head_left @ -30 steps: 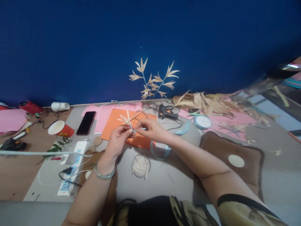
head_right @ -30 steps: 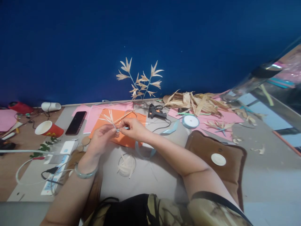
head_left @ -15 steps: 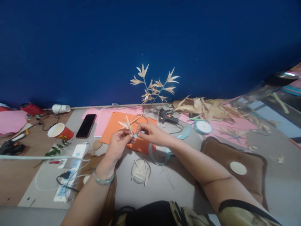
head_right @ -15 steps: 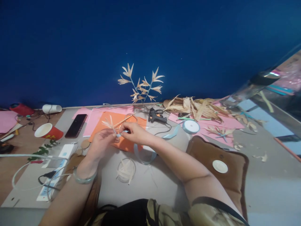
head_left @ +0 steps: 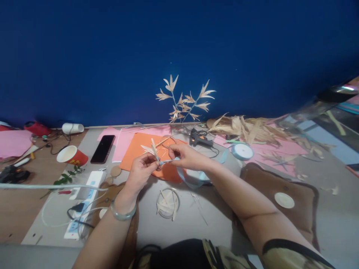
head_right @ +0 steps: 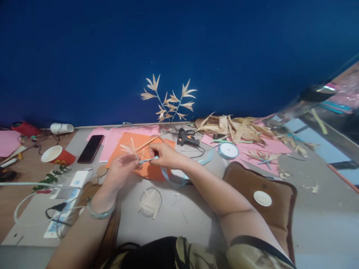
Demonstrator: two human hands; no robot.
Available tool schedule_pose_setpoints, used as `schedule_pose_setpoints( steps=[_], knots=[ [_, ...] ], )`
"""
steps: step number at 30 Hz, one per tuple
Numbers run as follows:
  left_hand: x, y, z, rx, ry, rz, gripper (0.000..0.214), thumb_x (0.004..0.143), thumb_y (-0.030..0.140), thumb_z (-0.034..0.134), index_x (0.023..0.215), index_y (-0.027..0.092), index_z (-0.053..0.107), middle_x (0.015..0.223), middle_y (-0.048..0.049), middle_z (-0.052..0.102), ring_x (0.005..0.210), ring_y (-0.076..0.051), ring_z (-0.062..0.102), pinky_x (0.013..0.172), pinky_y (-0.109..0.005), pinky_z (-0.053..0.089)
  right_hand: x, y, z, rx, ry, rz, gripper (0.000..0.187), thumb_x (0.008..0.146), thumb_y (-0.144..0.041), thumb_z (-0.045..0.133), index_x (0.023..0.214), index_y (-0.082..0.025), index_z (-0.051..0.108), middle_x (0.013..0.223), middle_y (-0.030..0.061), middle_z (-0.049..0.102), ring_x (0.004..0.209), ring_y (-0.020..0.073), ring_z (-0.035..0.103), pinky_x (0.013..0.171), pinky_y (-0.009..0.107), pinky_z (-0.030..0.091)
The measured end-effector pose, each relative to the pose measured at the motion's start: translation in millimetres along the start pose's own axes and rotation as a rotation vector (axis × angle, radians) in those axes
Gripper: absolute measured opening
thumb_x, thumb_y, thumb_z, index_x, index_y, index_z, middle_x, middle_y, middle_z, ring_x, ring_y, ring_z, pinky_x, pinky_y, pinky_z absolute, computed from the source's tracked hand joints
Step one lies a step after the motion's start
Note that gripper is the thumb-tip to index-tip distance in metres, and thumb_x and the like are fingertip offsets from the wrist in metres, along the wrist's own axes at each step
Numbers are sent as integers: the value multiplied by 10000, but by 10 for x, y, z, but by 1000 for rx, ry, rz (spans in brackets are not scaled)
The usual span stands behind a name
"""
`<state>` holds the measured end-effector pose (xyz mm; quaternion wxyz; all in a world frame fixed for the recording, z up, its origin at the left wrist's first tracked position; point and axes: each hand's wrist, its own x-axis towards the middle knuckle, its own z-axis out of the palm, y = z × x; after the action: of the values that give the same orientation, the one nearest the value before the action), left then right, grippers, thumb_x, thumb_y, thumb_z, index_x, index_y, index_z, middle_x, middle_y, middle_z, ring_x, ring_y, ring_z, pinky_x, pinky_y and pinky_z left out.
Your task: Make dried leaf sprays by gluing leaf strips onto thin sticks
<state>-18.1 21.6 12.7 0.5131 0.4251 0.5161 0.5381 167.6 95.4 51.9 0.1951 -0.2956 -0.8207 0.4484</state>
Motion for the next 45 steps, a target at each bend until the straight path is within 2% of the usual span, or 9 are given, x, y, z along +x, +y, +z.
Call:
schedule_pose_setpoints(
  steps=[5,7,10,17,27,32,36,41,45],
  knots=[
    [-7,30,0,81,-26,51,123,673,230,716,691,153,622,621,-2,642,578,-132,623,598,-253,504,8,-13,-4,152,-134,-20,278,709,-279,708,901,-166,540,859,-8,556,754,113,484,651,221,378],
    [-12,44,4,91,-19,50,128,659,229,725,696,155,627,624,-5,647,575,-136,621,587,-254,498,23,-21,18,201,-176,12,266,811,-394,619,922,-158,568,852,3,568,734,111,493,654,229,386],
    [-25,63,20,94,6,45,145,632,228,742,700,156,636,646,-8,659,581,-137,625,602,-261,502,48,6,45,170,-190,40,358,898,-470,474,813,-147,603,745,-4,536,661,105,467,604,230,361],
    [-27,29,32,132,-20,52,140,645,237,727,720,144,653,670,-15,668,633,-150,641,660,-283,519,74,163,56,139,-195,10,261,841,-372,581,788,-122,633,725,-5,585,699,114,516,648,223,382],
    [-23,7,27,237,-33,87,114,705,237,674,771,151,638,710,-9,654,648,-135,628,640,-249,491,49,97,25,57,-87,-70,153,800,-252,603,760,-122,672,740,27,634,718,135,558,670,243,408],
    [-29,3,38,318,-28,125,63,715,204,648,744,153,625,684,2,639,633,-121,606,627,-229,468,39,80,27,50,-155,-40,193,769,-260,638,915,-145,693,843,32,680,783,149,579,690,244,418],
    [-36,24,55,296,-41,124,62,704,201,650,726,154,617,677,-1,643,629,-121,602,620,-226,467,49,42,30,127,-166,-68,192,794,-262,618,943,-148,661,910,36,662,854,153,577,754,254,428],
    [-32,17,58,268,-40,81,102,686,222,670,745,148,631,674,-8,651,598,-122,601,598,-233,475,84,106,82,293,-200,-59,177,873,-293,521,871,-129,589,812,14,589,760,121,543,720,248,432],
    [-28,6,53,249,-44,57,125,686,240,675,754,145,630,667,-8,646,593,-121,599,595,-237,482,96,160,90,182,-216,-16,238,895,-326,487,830,-121,590,736,-6,531,678,103,481,639,225,386]
  ],
)
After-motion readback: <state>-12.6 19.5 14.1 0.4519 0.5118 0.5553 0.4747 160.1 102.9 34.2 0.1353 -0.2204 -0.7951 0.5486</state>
